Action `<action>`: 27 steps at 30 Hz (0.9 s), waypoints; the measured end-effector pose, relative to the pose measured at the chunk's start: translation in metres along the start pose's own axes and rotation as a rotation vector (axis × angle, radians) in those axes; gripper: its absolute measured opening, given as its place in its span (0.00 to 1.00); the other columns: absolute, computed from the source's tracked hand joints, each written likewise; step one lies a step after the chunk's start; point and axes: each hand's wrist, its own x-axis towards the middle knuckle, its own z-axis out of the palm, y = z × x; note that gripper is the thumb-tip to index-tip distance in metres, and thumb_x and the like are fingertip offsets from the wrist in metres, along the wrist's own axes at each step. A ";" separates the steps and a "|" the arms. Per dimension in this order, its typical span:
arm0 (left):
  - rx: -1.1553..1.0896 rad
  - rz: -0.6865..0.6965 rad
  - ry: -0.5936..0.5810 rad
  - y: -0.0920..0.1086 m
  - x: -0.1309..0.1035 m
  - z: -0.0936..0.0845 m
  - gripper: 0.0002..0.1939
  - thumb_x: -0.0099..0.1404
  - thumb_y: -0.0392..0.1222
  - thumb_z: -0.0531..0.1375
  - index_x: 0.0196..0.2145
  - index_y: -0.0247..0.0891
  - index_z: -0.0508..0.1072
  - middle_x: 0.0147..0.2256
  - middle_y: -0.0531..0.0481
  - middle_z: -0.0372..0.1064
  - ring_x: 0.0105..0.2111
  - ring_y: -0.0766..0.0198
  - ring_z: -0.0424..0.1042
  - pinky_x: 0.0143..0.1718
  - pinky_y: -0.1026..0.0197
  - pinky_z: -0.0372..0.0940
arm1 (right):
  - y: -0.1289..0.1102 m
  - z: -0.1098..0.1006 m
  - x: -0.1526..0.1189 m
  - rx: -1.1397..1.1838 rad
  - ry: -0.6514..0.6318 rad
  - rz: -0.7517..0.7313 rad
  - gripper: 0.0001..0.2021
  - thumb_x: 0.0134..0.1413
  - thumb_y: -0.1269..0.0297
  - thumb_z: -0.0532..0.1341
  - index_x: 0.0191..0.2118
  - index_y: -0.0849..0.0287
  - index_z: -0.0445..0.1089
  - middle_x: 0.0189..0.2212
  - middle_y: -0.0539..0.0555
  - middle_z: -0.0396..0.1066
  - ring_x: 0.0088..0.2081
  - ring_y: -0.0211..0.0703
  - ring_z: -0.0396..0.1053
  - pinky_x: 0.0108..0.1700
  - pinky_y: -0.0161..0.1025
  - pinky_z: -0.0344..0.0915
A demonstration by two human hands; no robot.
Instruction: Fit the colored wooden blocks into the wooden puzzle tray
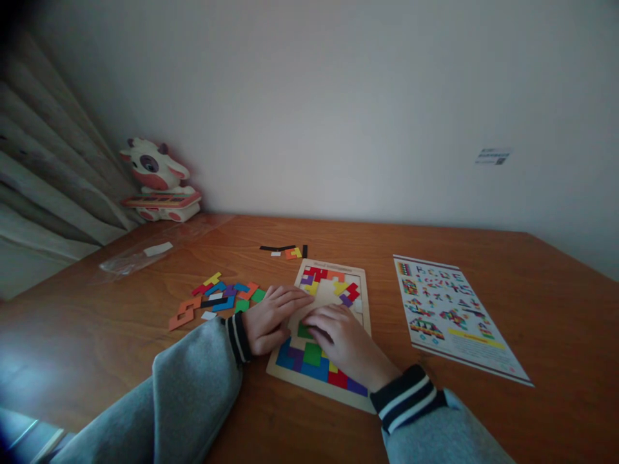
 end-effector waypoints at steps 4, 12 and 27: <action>0.014 -0.075 -0.026 0.000 0.000 0.003 0.45 0.49 0.41 0.55 0.66 0.37 0.50 0.62 0.40 0.56 0.60 0.43 0.55 0.58 0.41 0.51 | -0.007 0.003 0.002 -0.051 0.009 0.045 0.08 0.61 0.66 0.61 0.44 0.53 0.75 0.41 0.54 0.75 0.44 0.47 0.71 0.48 0.47 0.67; 0.045 -0.130 -0.002 0.008 -0.002 0.001 0.47 0.50 0.43 0.56 0.66 0.36 0.47 0.62 0.37 0.56 0.58 0.42 0.56 0.57 0.41 0.52 | -0.007 0.008 0.004 -0.123 0.078 0.197 0.08 0.52 0.58 0.69 0.38 0.53 0.74 0.36 0.52 0.72 0.42 0.49 0.70 0.46 0.48 0.64; 0.055 -0.145 -0.002 0.008 -0.001 0.002 0.47 0.49 0.44 0.57 0.66 0.34 0.48 0.60 0.36 0.57 0.57 0.42 0.57 0.56 0.41 0.52 | -0.014 0.019 0.009 -0.187 0.114 0.284 0.09 0.53 0.56 0.67 0.31 0.54 0.71 0.34 0.52 0.71 0.42 0.51 0.68 0.45 0.49 0.60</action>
